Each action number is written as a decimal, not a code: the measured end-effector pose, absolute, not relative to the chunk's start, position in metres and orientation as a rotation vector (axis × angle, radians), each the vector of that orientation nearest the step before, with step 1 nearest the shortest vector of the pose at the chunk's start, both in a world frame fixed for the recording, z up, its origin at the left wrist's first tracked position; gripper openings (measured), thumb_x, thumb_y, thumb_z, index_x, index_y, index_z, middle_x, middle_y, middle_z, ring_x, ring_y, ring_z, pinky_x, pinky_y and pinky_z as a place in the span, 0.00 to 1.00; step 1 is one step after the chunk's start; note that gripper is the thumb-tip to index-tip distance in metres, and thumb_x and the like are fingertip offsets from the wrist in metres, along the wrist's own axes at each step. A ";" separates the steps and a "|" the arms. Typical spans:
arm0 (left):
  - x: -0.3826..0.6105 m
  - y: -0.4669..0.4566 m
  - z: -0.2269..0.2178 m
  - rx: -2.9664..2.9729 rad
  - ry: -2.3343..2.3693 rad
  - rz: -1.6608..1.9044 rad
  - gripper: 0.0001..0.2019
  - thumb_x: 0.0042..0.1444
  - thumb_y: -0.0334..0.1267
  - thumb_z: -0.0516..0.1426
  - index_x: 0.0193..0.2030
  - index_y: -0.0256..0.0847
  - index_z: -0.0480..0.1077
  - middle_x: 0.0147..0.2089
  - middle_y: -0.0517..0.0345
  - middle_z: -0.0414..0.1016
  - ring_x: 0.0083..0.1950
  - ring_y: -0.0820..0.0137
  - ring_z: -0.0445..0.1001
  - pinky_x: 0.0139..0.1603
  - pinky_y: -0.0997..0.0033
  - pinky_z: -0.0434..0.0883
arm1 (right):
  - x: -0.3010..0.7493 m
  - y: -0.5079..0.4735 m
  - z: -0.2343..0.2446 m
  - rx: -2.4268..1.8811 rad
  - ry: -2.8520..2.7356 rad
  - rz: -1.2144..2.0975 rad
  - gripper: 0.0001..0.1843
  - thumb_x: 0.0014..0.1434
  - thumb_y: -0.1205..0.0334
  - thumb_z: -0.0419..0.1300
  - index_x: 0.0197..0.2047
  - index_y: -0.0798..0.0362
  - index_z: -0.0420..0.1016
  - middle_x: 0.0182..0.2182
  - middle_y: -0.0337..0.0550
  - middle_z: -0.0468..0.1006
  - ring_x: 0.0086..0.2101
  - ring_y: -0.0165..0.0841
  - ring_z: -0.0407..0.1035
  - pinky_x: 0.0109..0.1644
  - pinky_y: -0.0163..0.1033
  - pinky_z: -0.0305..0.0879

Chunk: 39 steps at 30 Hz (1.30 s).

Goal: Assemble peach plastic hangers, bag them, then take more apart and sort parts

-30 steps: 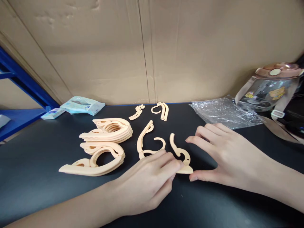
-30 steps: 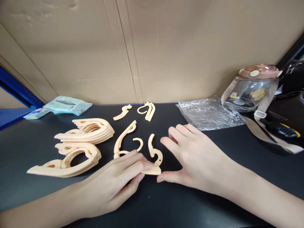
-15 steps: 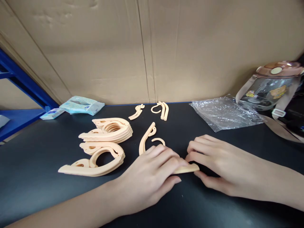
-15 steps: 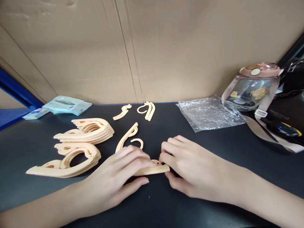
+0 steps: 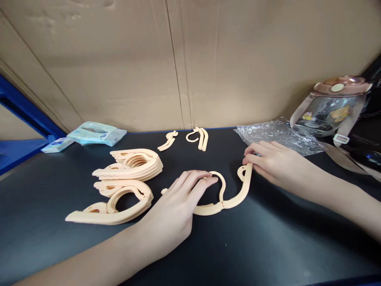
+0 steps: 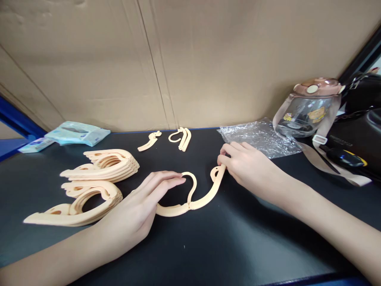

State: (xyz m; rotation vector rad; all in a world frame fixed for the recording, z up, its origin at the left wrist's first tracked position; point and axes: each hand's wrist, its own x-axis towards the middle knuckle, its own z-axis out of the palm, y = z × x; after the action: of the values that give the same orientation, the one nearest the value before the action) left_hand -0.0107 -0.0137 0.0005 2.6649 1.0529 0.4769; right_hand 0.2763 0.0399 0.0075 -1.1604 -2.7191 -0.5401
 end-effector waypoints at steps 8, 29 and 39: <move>-0.011 -0.012 0.002 2.539 1.072 0.494 0.38 0.43 0.12 0.41 0.60 0.46 0.55 0.61 0.54 0.61 0.62 0.64 0.60 0.62 0.52 0.64 | 0.270 0.036 0.008 -1.207 -2.703 -0.541 0.13 0.64 0.72 0.48 0.37 0.55 0.73 0.39 0.47 0.73 0.37 0.38 0.66 0.40 0.43 0.59; -0.010 -0.010 -0.002 2.599 0.998 0.597 0.20 0.64 0.30 0.54 0.60 0.50 0.57 0.64 0.59 0.58 0.63 0.69 0.61 0.62 0.67 0.64 | 0.237 0.004 0.017 -1.078 -2.565 0.128 0.11 0.69 0.58 0.49 0.46 0.51 0.70 0.30 0.39 0.78 0.31 0.34 0.73 0.36 0.40 0.63; -0.006 -0.019 0.003 2.526 1.044 0.334 0.38 0.54 0.46 0.63 0.66 0.40 0.51 0.68 0.47 0.57 0.68 0.58 0.56 0.66 0.52 0.60 | 0.235 0.002 0.019 -0.972 -2.589 0.639 0.11 0.68 0.55 0.50 0.41 0.49 0.72 0.43 0.42 0.76 0.42 0.34 0.70 0.46 0.41 0.65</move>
State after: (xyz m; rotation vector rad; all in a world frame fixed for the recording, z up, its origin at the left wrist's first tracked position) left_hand -0.0058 -0.0187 0.0032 2.5262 1.0441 0.3337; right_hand 0.2352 0.0018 0.0193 -0.9720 -2.5890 0.6393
